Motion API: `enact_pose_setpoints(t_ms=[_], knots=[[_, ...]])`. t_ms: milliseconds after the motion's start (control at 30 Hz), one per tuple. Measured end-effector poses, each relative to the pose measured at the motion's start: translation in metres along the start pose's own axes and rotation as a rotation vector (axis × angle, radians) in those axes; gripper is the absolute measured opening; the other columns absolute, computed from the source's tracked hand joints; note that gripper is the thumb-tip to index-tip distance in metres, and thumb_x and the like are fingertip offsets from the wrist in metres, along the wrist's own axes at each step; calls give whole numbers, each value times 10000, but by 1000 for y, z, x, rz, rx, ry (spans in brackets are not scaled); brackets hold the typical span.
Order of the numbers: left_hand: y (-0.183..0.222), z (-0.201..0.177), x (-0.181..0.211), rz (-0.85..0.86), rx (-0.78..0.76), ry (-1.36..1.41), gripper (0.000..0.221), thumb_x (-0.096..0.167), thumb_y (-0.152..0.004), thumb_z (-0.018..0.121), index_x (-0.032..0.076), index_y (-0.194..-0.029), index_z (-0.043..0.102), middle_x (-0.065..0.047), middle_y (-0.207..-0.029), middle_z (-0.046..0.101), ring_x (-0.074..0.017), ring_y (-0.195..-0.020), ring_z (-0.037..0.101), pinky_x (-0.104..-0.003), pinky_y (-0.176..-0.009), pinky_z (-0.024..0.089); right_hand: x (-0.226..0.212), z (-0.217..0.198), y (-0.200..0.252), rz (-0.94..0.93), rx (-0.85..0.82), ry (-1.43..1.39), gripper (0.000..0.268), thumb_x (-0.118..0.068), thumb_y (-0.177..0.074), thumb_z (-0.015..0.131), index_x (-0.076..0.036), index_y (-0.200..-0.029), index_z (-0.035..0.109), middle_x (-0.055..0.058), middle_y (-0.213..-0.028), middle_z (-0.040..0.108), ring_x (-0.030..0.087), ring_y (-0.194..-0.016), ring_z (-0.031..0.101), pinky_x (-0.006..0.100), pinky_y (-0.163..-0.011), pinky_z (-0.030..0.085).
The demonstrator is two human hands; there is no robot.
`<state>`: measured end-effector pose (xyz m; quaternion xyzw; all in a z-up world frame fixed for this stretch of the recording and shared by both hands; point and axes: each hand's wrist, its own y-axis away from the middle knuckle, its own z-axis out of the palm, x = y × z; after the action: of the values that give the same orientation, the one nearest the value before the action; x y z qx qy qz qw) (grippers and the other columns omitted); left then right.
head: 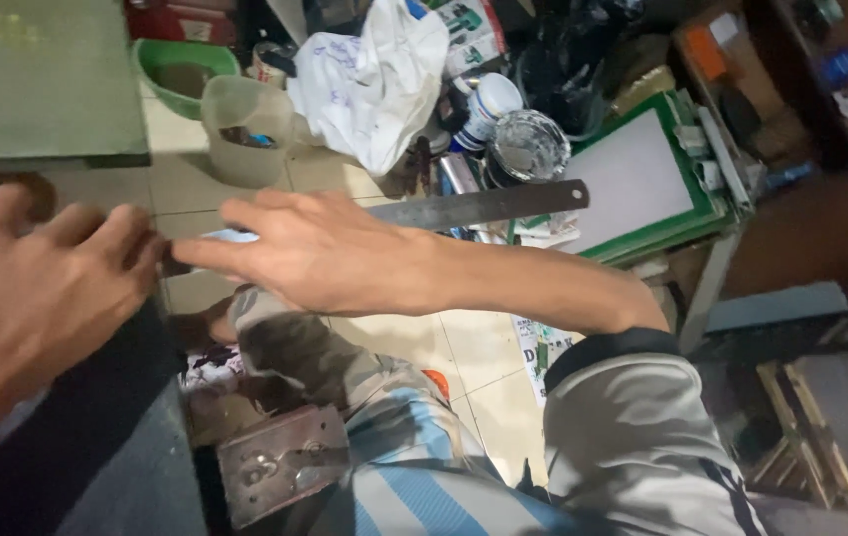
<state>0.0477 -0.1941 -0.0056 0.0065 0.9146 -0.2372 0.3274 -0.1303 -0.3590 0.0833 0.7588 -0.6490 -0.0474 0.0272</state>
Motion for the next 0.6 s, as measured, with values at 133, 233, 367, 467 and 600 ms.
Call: enact_pose_setpoints(t_ms=[133,233,367,467,600], knots=[[12,14,16,-110,-7,-106,261,247,-1116,634,355,-898,539,150,-954,548,-88,-843,578,-327,-924,434,-1,1,-1,-17,9,-76,543,-551,-990,631,-200,-1372,468,138,-963,542,343,-863,593,495,-535,494],[15,8,9,-104,-12,-9,460,223,-1242,594,313,-809,468,83,-868,474,-132,-807,559,-320,-848,413,-2,3,-3,-50,28,-53,579,-446,-967,754,-184,-1404,478,113,-928,519,314,-795,585,477,-476,494],[13,-6,-3,-4,-183,-43,213,271,-1115,483,299,-904,475,71,-914,489,-125,-872,591,-300,-844,429,-4,2,-6,-39,0,-39,518,-311,-978,651,-189,-1445,463,136,-986,530,336,-793,578,490,-478,460],[14,-8,-9,69,-296,-33,135,268,-1074,418,271,-956,481,49,-934,484,-148,-858,571,-317,-831,421,-2,6,-9,-45,-8,-23,491,-118,-1009,549,-180,-1487,453,149,-1001,528,338,-809,570,493,-502,459],[18,-1,-7,52,-286,-14,145,247,-1072,412,255,-951,490,44,-943,484,-146,-847,566,-324,-859,437,-2,7,-11,-51,9,-17,498,-81,-996,528,-191,-1478,461,131,-951,515,320,-783,556,476,-511,443]])
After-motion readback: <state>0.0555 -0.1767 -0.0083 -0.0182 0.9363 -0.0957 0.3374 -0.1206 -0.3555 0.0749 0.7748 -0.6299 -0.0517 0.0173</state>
